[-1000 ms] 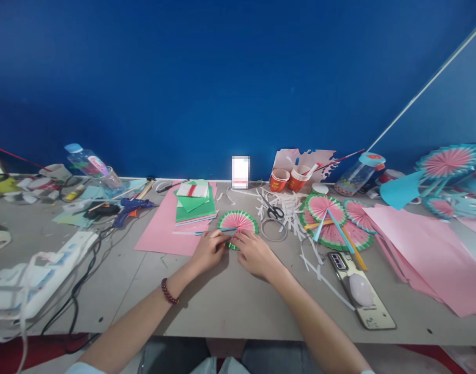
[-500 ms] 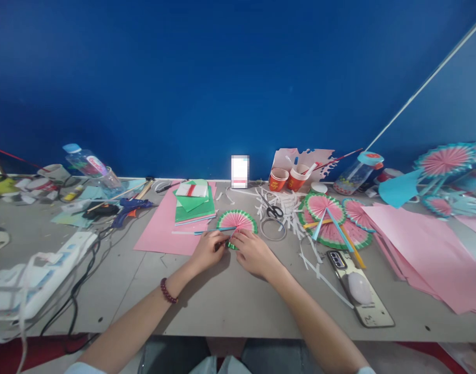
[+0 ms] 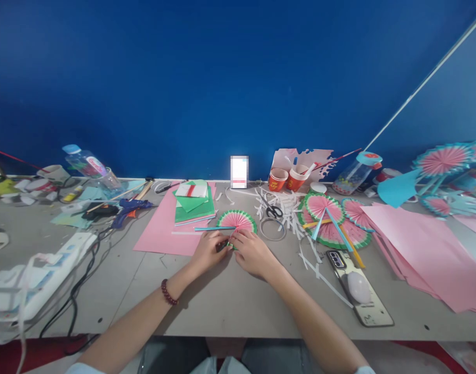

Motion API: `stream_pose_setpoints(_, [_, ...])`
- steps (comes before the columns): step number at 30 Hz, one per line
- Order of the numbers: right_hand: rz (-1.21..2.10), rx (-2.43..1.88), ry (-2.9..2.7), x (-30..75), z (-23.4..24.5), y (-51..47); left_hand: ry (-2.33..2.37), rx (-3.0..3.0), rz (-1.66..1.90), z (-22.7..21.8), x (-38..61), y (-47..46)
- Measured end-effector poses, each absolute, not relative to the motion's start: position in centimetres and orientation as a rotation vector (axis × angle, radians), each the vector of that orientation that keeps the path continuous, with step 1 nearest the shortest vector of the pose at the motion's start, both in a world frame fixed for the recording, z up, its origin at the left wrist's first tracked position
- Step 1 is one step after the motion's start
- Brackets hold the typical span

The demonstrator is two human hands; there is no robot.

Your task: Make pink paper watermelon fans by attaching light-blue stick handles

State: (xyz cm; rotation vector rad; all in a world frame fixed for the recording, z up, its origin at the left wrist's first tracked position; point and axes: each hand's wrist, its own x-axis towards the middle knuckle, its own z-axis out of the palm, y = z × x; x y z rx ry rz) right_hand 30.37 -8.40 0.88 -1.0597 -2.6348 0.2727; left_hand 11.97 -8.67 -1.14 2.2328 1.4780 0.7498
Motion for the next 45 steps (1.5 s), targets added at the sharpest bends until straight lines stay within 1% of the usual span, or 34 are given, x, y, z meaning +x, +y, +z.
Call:
stream_pose_setpoints(4, [0.259, -1.058, -2.64, 30.4, 1.1, -8.4, 1.486, 2.198, 0.753, -1.2, 11.8, -8.6])
stream_pose_setpoints(10, [0.264, -1.024, -2.627, 30.2, 1.3, -8.6, 1.499, 2.302, 0.733, -1.3, 11.8, -8.7])
stream_pose_setpoints(15, [0.312, -1.039, -2.503, 29.7, 0.5, -8.1, 1.56, 2.307, 0.711, -1.4, 11.8, -8.8])
stream_pose_setpoints(19, [0.138, -1.108, -2.416, 29.7, -0.5, -7.4, 1.539, 2.372, 0.722, -1.2, 11.9, -9.0])
stream_pose_setpoints(22, [0.008, -1.144, -2.455, 30.0, -0.9, -7.0, 1.51, 2.464, 0.702, -1.1, 12.0, -9.2])
stream_pose_setpoints(27, [-0.072, -1.197, -2.564, 30.0, -0.7, -6.8, 1.495, 2.479, 0.689, -1.4, 12.0, -9.1])
stream_pose_setpoints(36, [-0.11, -1.134, -2.761, 29.8, 0.2, -6.3, 1.45, 2.405, 0.731, -1.2, 12.0, -9.0])
stream_pose_setpoints(45, [-0.078, -1.125, -2.76, 29.6, -0.7, -6.0, 1.406, 2.343, 0.766, -1.2, 11.8, -8.7])
